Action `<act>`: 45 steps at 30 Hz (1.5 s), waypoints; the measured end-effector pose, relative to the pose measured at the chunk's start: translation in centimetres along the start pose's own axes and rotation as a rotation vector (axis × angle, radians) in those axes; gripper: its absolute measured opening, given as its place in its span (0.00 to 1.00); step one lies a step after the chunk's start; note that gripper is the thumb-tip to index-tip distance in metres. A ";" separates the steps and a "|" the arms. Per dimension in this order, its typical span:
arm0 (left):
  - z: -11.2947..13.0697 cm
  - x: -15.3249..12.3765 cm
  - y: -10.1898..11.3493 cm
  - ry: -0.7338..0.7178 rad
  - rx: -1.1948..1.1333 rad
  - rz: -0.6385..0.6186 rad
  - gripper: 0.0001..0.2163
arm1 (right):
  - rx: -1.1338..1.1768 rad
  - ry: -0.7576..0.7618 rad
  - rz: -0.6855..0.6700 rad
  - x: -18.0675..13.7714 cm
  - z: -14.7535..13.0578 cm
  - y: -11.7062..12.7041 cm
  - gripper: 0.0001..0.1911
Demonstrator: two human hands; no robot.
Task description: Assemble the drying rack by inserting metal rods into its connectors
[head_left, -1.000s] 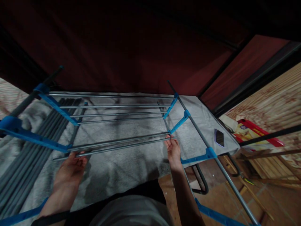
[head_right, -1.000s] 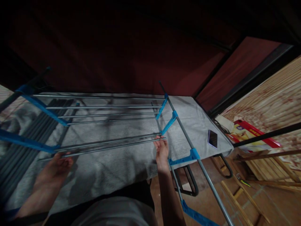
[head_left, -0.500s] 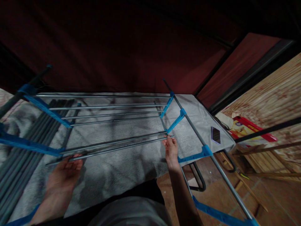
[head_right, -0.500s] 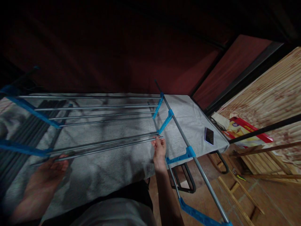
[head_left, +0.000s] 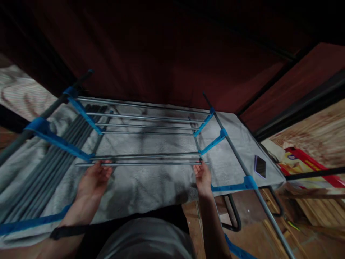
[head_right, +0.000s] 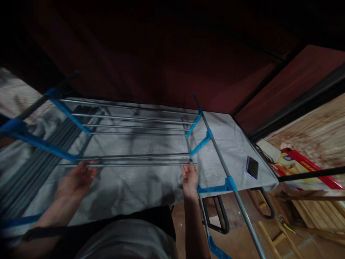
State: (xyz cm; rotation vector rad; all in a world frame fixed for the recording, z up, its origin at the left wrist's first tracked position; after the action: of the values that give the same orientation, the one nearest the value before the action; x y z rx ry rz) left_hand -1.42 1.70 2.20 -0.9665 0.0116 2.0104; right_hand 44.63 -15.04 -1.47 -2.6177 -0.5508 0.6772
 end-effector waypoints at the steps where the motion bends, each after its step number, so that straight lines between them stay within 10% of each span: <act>1: 0.1 -0.4 -0.4 -0.030 -0.013 -0.038 0.12 | -0.015 -0.021 -0.001 0.3 0.4 0.5 0.16; 13: -0.3 -4.9 -3.6 -0.197 0.030 -0.405 0.16 | -0.064 -0.252 -0.006 2.4 3.4 3.3 0.04; 29: -0.6 -13.6 -9.4 -0.436 0.238 -0.642 0.19 | 0.021 -0.433 -0.011 -4.3 6.0 -3.8 0.07; 37: -1.0 -16.6 -12.6 -0.578 0.342 -0.717 0.30 | 0.064 -0.659 -0.341 -11.0 9.8 -10.4 0.04; 45: 4.1 -17.9 -13.3 -0.813 0.370 -0.732 0.30 | -0.134 -0.861 -0.656 -14.8 10.8 -11.7 0.03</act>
State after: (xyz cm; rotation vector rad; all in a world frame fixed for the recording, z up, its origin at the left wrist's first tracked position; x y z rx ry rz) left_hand 11.09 -1.44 20.84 0.1333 -0.3504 1.4920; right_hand 23.79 -9.02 0.58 -1.9191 -1.6315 1.5260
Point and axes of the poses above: each hand's wrist, its own x-axis towards the middle knuckle, its own y-axis out of the back of the hand, z = x × y, the point moved 8 cm from there along x, towards the middle knuckle, and after that the axes turned 5 degrees about z, right-handed, at the moved point
